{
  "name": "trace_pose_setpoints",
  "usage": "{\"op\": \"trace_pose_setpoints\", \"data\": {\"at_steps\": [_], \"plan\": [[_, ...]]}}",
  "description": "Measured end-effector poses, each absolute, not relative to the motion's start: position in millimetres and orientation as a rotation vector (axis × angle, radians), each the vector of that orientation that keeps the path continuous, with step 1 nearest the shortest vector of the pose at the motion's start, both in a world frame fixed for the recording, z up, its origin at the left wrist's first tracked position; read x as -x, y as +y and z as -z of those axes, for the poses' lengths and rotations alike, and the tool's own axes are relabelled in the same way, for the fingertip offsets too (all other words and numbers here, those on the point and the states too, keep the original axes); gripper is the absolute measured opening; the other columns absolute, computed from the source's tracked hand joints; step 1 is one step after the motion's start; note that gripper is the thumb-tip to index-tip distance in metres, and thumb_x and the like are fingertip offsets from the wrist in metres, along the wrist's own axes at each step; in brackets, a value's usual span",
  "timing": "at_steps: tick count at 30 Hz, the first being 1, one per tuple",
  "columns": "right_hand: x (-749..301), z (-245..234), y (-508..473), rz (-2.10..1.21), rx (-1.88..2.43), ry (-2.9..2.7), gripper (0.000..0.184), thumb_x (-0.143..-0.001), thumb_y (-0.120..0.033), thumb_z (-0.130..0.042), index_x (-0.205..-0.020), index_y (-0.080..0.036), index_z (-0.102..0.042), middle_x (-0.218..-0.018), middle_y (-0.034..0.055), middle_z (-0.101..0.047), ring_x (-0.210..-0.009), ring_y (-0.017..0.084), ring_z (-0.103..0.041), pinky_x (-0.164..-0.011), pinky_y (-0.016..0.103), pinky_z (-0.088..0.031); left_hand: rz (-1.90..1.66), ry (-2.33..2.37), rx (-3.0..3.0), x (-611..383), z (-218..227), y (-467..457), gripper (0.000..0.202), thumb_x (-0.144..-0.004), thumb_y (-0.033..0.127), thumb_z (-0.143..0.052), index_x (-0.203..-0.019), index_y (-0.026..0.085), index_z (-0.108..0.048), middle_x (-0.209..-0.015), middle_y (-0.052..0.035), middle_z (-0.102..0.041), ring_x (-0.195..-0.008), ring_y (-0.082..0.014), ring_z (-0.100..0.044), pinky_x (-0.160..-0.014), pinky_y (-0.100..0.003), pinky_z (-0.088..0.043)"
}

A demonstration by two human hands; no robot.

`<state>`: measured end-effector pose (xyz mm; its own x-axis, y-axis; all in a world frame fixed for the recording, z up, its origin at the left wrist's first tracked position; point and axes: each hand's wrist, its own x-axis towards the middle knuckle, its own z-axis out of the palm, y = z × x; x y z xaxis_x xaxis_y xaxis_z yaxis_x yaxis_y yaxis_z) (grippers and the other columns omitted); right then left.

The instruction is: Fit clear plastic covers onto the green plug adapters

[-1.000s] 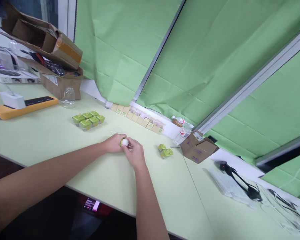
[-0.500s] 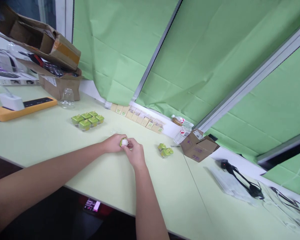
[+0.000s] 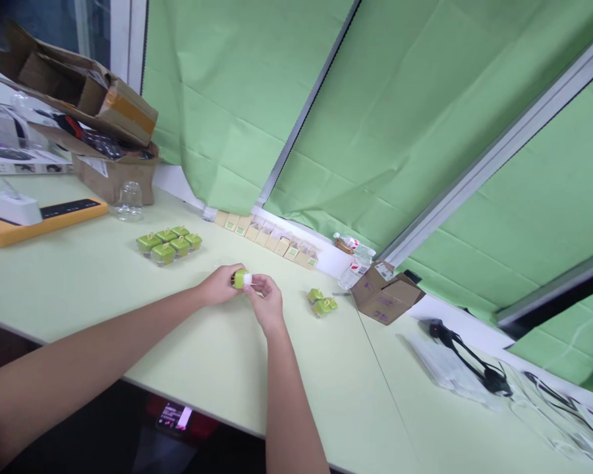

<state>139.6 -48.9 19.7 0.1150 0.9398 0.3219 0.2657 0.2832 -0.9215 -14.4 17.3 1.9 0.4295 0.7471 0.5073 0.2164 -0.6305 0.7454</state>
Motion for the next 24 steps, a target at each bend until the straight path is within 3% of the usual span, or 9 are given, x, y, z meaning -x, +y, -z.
{"op": "trace_pose_setpoints", "data": {"at_steps": [7, 12, 17, 24], "plan": [[-131.4, -23.5, -53.7, -0.510, 1.299, -1.468, 0.026, -0.071, -0.032, -0.072, -0.093, -0.021, -0.063, -0.098, 0.0043, -0.066, -0.077, 0.015, -0.064, -0.067, 0.028, -0.055, -1.117, 0.888, -2.138, 13.4, -2.0, 12.8, 0.038, -0.069, 0.027, -0.064, -0.106, 0.023, -0.056, -0.081, 0.0008, -0.065, -0.070, -0.0172, -0.058, -0.060, -0.025, -0.041], [-129.5, -27.6, -58.2, -0.405, 1.295, -1.562, 0.026, -0.070, -0.031, -0.072, -0.093, -0.021, -0.064, -0.100, 0.0036, -0.066, -0.078, 0.015, -0.063, -0.067, 0.027, -0.053, -1.110, 0.815, -2.198, 14.0, -4.5, 10.8, 0.024, -0.070, 0.021, -0.058, -0.094, 0.022, -0.058, -0.081, 0.0006, -0.064, -0.072, -0.0169, -0.058, -0.063, -0.025, -0.041], [-138.8, -26.8, -52.6, -0.479, 1.316, -1.489, 0.029, -0.069, -0.043, -0.074, -0.087, -0.021, -0.066, -0.093, 0.0039, -0.068, -0.080, 0.017, -0.062, -0.062, 0.026, -0.049, -1.131, 0.781, -2.212, 13.6, -7.3, 10.2, 0.022, -0.072, 0.024, -0.060, -0.093, 0.022, -0.056, -0.080, 0.0011, -0.063, -0.071, -0.0162, -0.056, -0.062, -0.025, -0.040], [-163.1, -23.7, -45.5, -0.263, 1.526, -1.255, 0.022, -0.075, -0.041, -0.065, -0.077, -0.019, -0.065, -0.076, 0.0023, -0.067, -0.071, 0.016, -0.058, -0.072, 0.031, -0.048, -1.164, 0.767, -2.134, 8.1, -9.3, 5.7, 0.024, -0.075, 0.030, -0.063, -0.097, 0.023, -0.055, -0.083, 0.0026, -0.062, -0.073, -0.0147, -0.056, -0.063, -0.024, -0.041]]}}
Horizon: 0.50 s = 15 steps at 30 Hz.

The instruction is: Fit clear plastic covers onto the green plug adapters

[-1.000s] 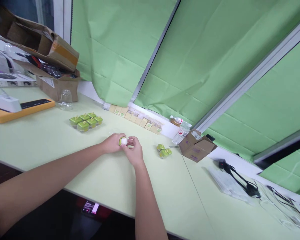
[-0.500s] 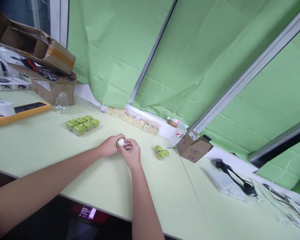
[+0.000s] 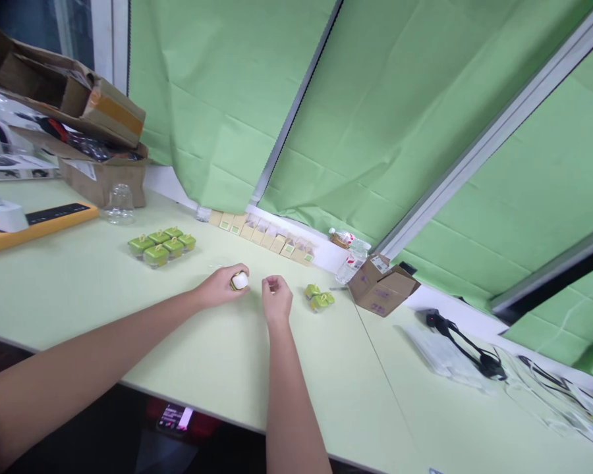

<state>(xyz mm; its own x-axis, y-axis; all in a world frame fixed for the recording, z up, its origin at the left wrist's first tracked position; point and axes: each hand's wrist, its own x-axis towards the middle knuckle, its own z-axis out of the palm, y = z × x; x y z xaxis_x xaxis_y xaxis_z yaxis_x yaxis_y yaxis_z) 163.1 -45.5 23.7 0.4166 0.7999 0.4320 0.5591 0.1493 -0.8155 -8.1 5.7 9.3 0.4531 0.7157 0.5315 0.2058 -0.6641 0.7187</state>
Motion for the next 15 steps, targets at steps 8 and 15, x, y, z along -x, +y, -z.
{"op": "trace_pose_setpoints", "data": {"at_steps": [8, 15], "plan": [[-131.9, -28.8, -52.2, -0.898, 1.218, -1.235, 0.039, -0.075, -0.055, -0.066, -0.088, -0.019, -0.065, -0.089, 0.0037, -0.067, -0.080, 0.017, -0.062, -0.064, 0.028, -0.053, -1.304, 0.662, -2.144, 8.7, -12.7, 7.2, 0.034, -0.079, 0.037, -0.068, -0.108, 0.023, -0.059, -0.103, -0.0034, -0.064, -0.092, -0.0197, -0.060, -0.082, -0.030, -0.047], [-131.5, -30.0, -52.6, -1.436, 1.071, -0.917, 0.029, -0.088, -0.041, -0.052, -0.098, -0.019, -0.068, -0.094, 0.0050, -0.071, -0.081, 0.019, -0.065, -0.067, 0.034, -0.057, -1.422, 0.617, -2.262, 8.8, -21.9, -1.3, 0.054, -0.078, 0.043, -0.072, -0.127, 0.025, -0.056, -0.116, -0.0072, -0.057, -0.108, -0.0226, -0.055, -0.094, -0.035, -0.046]]}}
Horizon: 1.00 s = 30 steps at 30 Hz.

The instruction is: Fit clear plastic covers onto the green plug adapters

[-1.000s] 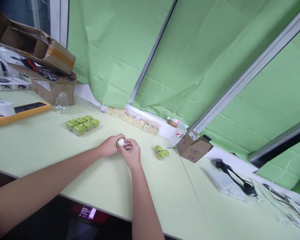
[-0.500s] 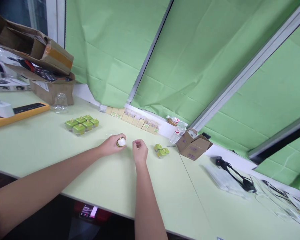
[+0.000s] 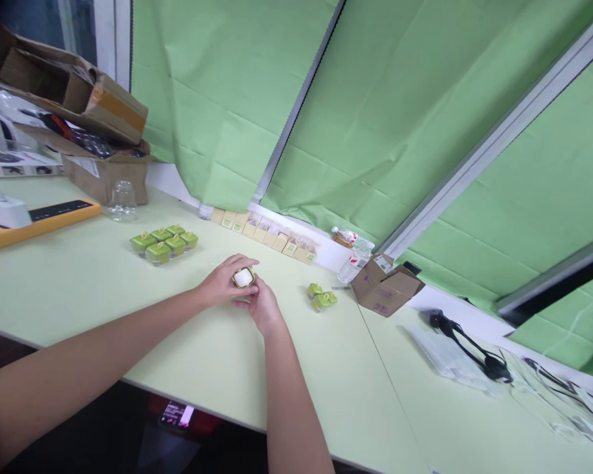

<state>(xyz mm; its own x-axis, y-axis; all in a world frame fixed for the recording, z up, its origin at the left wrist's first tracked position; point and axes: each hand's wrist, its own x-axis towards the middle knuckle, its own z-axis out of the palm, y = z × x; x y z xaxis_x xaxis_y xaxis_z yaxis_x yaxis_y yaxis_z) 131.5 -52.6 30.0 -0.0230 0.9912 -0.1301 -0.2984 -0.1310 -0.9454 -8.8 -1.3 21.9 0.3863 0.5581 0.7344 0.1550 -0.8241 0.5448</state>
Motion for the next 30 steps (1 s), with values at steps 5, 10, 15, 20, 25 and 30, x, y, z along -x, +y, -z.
{"op": "trace_pose_setpoints", "data": {"at_steps": [5, 10, 15, 20, 25, 30], "plan": [[-132.9, -35.0, -55.4, -1.537, 0.915, -0.845, 0.018, -0.085, -0.026, -0.054, -0.093, -0.019, -0.068, -0.087, 0.0024, -0.072, -0.076, 0.015, -0.065, -0.066, 0.026, -0.054, -1.384, 0.540, -2.342, 8.0, -24.2, -6.0, 0.061, -0.078, 0.046, -0.072, -0.133, 0.028, -0.053, -0.116, -0.0066, -0.056, -0.109, -0.0227, -0.055, -0.094, -0.036, -0.047], [-138.7, -31.0, -50.8, -1.418, 0.928, -0.832, 0.006, -0.079, -0.023, -0.063, -0.081, -0.018, -0.067, -0.078, -0.0002, -0.069, -0.069, 0.012, -0.061, -0.056, 0.020, -0.047, -1.321, 0.573, -2.354, 7.4, -23.2, -9.6, 0.062, -0.076, 0.046, -0.073, -0.133, 0.028, -0.053, -0.117, -0.0063, -0.057, -0.111, -0.0239, -0.055, -0.097, -0.037, -0.046], [-143.4, -27.6, -48.2, -1.247, 0.992, -0.732, 0.007, -0.074, -0.024, -0.067, -0.078, -0.018, -0.067, -0.075, -0.0005, -0.067, -0.068, 0.013, -0.059, -0.057, 0.022, -0.049, -1.239, 0.496, -2.317, 9.2, -24.1, -10.9, 0.053, -0.087, 0.045, -0.059, -0.136, 0.026, -0.050, -0.126, -0.0075, -0.057, -0.118, -0.0241, -0.053, -0.102, -0.037, -0.043], [-146.1, -30.7, -49.9, -1.198, 1.037, -0.674, 0.008, -0.074, -0.024, -0.065, -0.081, -0.020, -0.067, -0.085, 0.0012, -0.071, -0.073, 0.014, -0.062, -0.064, 0.026, -0.053, -1.194, 0.618, -2.172, 6.8, -16.4, -1.4, 0.051, -0.091, 0.048, -0.051, -0.137, 0.027, -0.049, -0.123, -0.0081, -0.058, -0.102, -0.0210, -0.058, -0.083, -0.033, -0.050], [-151.6, -31.1, -47.0, -1.130, 1.128, -0.652, 0.010, -0.076, -0.027, -0.062, -0.082, -0.021, -0.066, -0.083, 0.0049, -0.072, -0.070, 0.018, -0.063, -0.061, 0.030, -0.054, -1.154, 0.690, -2.091, 6.1, -5.6, 10.8, 0.059, -0.084, 0.054, -0.058, -0.136, 0.026, -0.048, -0.119, -0.0077, -0.059, -0.091, -0.0189, -0.058, -0.073, -0.031, -0.051], [-153.2, -34.8, -48.4, -1.144, 1.107, -0.680, 0.011, -0.076, -0.027, -0.060, -0.083, -0.021, -0.066, -0.086, 0.0043, -0.072, -0.072, 0.017, -0.064, -0.061, 0.028, -0.054, -1.138, 0.756, -2.096, 6.4, -1.3, 15.3, 0.054, -0.084, 0.054, -0.058, -0.129, 0.025, -0.052, -0.110, -0.0050, -0.061, -0.078, -0.0150, -0.057, -0.074, -0.031, -0.050]]}}
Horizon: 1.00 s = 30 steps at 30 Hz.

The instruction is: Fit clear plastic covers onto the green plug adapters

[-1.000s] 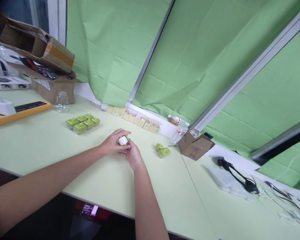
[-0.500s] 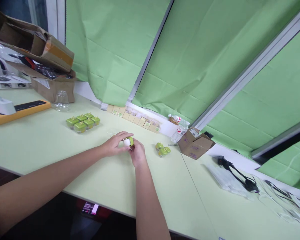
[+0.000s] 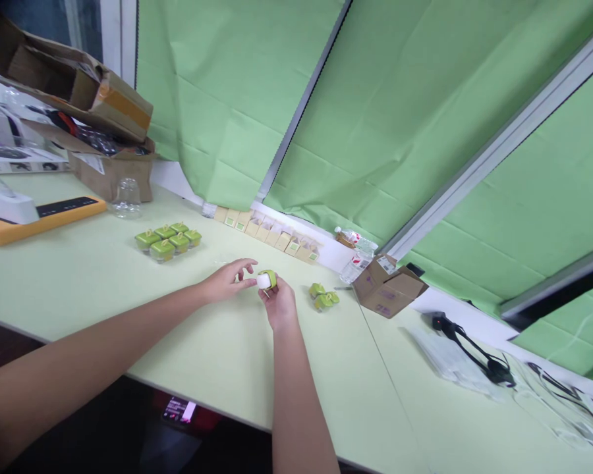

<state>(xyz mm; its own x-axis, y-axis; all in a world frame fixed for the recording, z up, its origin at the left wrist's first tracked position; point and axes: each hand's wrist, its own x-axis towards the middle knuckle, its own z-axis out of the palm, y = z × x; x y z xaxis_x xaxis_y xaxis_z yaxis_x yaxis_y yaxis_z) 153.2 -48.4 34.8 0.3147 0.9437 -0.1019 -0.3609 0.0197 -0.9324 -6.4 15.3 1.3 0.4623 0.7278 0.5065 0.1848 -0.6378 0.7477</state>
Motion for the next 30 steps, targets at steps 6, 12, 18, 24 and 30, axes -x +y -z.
{"op": "trace_pose_setpoints", "data": {"at_steps": [6, 12, 18, 24, 30], "plan": [[-150.3, -37.2, -49.7, -1.185, 1.073, -0.613, 0.010, -0.075, -0.024, -0.061, -0.083, -0.021, -0.066, -0.085, 0.0022, -0.071, -0.070, 0.015, -0.062, -0.060, 0.026, -0.052, -1.151, 0.775, -2.103, 7.4, -6.3, 9.4, 0.043, -0.085, 0.049, -0.057, -0.120, 0.023, -0.057, -0.103, -0.0049, -0.063, -0.074, -0.0147, -0.057, -0.068, -0.029, -0.049], [-153.2, -31.4, -46.2, -1.087, 1.132, -0.626, 0.011, -0.077, -0.027, -0.060, -0.084, -0.021, -0.064, -0.083, 0.0044, -0.071, -0.068, 0.017, -0.063, -0.058, 0.029, -0.053, -1.202, 0.697, -2.074, 8.6, -11.6, 3.1, 0.041, -0.084, 0.047, -0.059, -0.116, 0.022, -0.058, -0.098, -0.0045, -0.062, -0.068, -0.0123, -0.054, -0.061, -0.026, -0.047], [-153.4, -24.1, -44.0, -1.105, 1.144, -0.593, 0.012, -0.075, -0.026, -0.062, -0.084, -0.020, -0.065, -0.080, 0.0043, -0.071, -0.065, 0.016, -0.061, -0.058, 0.028, -0.052, -1.206, 0.724, -2.028, 7.1, -11.1, 4.6, 0.039, -0.082, 0.048, -0.060, -0.112, 0.022, -0.059, -0.097, -0.0034, -0.062, -0.065, -0.0111, -0.052, -0.062, -0.026, -0.048], [-153.5, -21.8, -43.5, -1.099, 1.155, -0.596, 0.012, -0.074, -0.029, -0.062, -0.082, -0.020, -0.063, -0.083, 0.0037, -0.072, -0.065, 0.016, -0.062, -0.058, 0.028, -0.052, -1.160, 0.711, -2.056, 8.2, -8.8, 8.6, 0.037, -0.081, 0.042, -0.060, -0.112, 0.022, -0.059, -0.097, -0.0019, -0.062, -0.062, -0.0103, -0.052, -0.062, -0.026, -0.047], [-147.7, -21.3, -44.3, -1.091, 1.144, -0.653, 0.018, -0.072, -0.029, -0.062, -0.086, -0.019, -0.065, -0.085, 0.0043, -0.071, -0.069, 0.017, -0.063, -0.057, 0.028, -0.052, -1.132, 0.735, -2.095, 5.6, -4.0, 11.6, 0.034, -0.079, 0.028, -0.057, -0.113, 0.023, -0.058, -0.099, -0.0009, -0.063, -0.065, -0.0117, -0.053, -0.066, -0.027, -0.048]]}}
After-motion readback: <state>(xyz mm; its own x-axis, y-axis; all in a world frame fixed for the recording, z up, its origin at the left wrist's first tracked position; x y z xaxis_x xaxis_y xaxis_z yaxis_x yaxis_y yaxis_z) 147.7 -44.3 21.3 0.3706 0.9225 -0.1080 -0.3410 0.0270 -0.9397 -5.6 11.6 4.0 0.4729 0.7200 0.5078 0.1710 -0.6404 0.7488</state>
